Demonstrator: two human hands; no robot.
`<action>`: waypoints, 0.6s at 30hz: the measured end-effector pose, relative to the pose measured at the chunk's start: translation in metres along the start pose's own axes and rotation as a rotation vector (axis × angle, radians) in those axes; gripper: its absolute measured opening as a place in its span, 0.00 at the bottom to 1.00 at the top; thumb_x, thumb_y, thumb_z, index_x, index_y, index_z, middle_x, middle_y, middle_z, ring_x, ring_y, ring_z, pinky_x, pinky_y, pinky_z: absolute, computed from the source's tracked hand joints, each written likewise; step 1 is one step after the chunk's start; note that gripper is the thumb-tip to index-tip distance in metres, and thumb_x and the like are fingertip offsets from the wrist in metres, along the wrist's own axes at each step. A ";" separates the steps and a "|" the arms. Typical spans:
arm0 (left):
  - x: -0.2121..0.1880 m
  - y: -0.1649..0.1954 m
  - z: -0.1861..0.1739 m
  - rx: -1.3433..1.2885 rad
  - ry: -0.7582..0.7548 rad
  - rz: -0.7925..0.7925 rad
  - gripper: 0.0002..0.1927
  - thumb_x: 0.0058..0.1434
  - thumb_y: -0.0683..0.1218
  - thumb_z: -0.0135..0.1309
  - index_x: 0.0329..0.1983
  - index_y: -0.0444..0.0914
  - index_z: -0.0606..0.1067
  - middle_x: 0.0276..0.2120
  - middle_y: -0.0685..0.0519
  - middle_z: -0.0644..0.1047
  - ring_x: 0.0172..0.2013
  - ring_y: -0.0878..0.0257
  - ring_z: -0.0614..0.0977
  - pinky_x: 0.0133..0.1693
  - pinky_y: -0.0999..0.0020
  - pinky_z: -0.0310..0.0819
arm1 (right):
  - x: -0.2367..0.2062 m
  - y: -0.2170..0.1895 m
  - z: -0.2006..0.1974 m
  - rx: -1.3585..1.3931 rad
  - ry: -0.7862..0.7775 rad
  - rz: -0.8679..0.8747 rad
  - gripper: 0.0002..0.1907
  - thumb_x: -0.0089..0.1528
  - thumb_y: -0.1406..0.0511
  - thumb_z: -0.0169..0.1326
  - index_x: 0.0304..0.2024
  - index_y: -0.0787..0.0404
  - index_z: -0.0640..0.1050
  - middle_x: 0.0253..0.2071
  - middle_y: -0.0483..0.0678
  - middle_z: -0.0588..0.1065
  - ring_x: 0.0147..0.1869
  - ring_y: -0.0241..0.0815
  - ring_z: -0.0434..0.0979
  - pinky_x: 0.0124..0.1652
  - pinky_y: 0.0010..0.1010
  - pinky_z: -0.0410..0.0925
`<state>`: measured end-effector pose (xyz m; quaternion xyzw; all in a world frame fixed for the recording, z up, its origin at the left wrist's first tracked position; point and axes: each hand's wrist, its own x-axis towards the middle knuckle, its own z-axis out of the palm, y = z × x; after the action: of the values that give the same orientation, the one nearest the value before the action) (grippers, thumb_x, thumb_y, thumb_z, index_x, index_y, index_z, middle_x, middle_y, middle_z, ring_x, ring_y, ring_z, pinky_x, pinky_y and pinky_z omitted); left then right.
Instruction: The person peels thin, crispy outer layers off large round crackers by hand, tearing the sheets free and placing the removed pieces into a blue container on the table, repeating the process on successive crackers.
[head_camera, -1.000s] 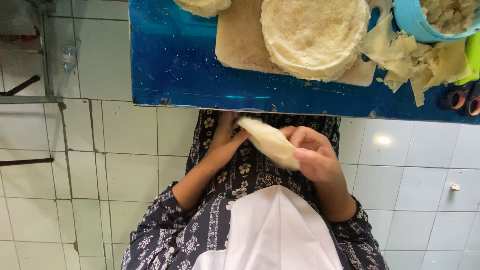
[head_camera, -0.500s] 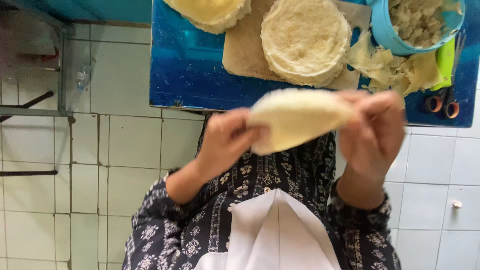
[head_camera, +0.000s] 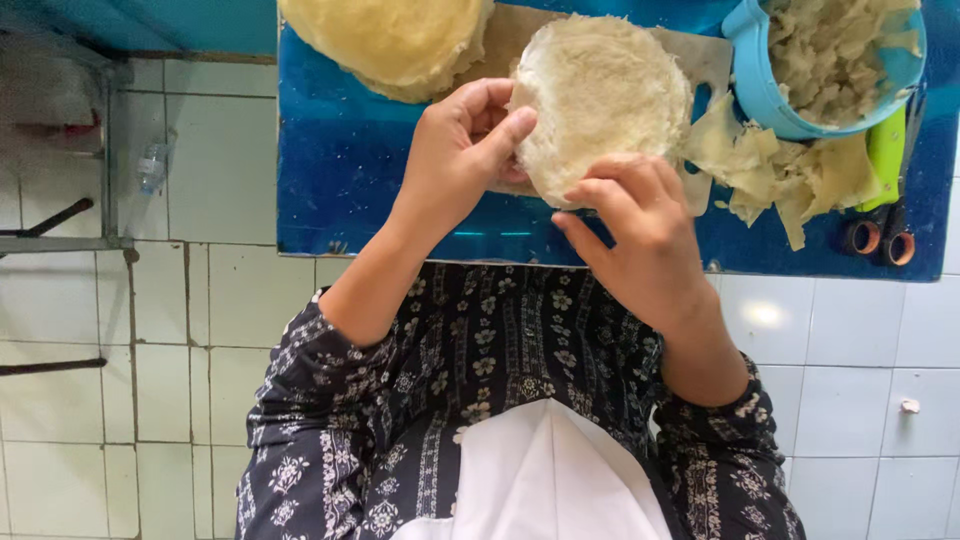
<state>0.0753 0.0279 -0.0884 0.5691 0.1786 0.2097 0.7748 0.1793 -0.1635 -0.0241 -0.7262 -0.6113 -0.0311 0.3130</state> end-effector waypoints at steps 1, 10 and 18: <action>-0.002 0.001 0.000 0.000 -0.010 -0.007 0.16 0.71 0.44 0.55 0.59 0.30 0.74 0.41 0.55 0.82 0.38 0.74 0.82 0.37 0.76 0.84 | 0.001 -0.001 0.003 -0.024 -0.028 0.008 0.10 0.59 0.73 0.67 0.40 0.62 0.78 0.46 0.52 0.75 0.51 0.55 0.74 0.50 0.43 0.68; -0.013 0.007 0.000 -0.160 -0.150 -0.093 0.26 0.68 0.40 0.57 0.68 0.33 0.66 0.51 0.49 0.79 0.47 0.66 0.84 0.47 0.70 0.84 | 0.000 0.001 0.015 0.068 0.042 0.055 0.10 0.58 0.72 0.66 0.40 0.63 0.78 0.46 0.52 0.76 0.50 0.56 0.75 0.49 0.42 0.69; -0.051 0.007 0.037 0.004 -0.013 -0.065 0.09 0.69 0.41 0.59 0.48 0.31 0.77 0.38 0.54 0.82 0.39 0.71 0.84 0.42 0.76 0.81 | -0.010 0.007 0.012 0.805 0.148 0.542 0.04 0.70 0.73 0.56 0.44 0.71 0.78 0.47 0.49 0.77 0.44 0.32 0.76 0.44 0.21 0.70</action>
<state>0.0499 -0.0271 -0.0689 0.5659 0.1926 0.1802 0.7811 0.1788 -0.1663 -0.0410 -0.6764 -0.3397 0.2387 0.6083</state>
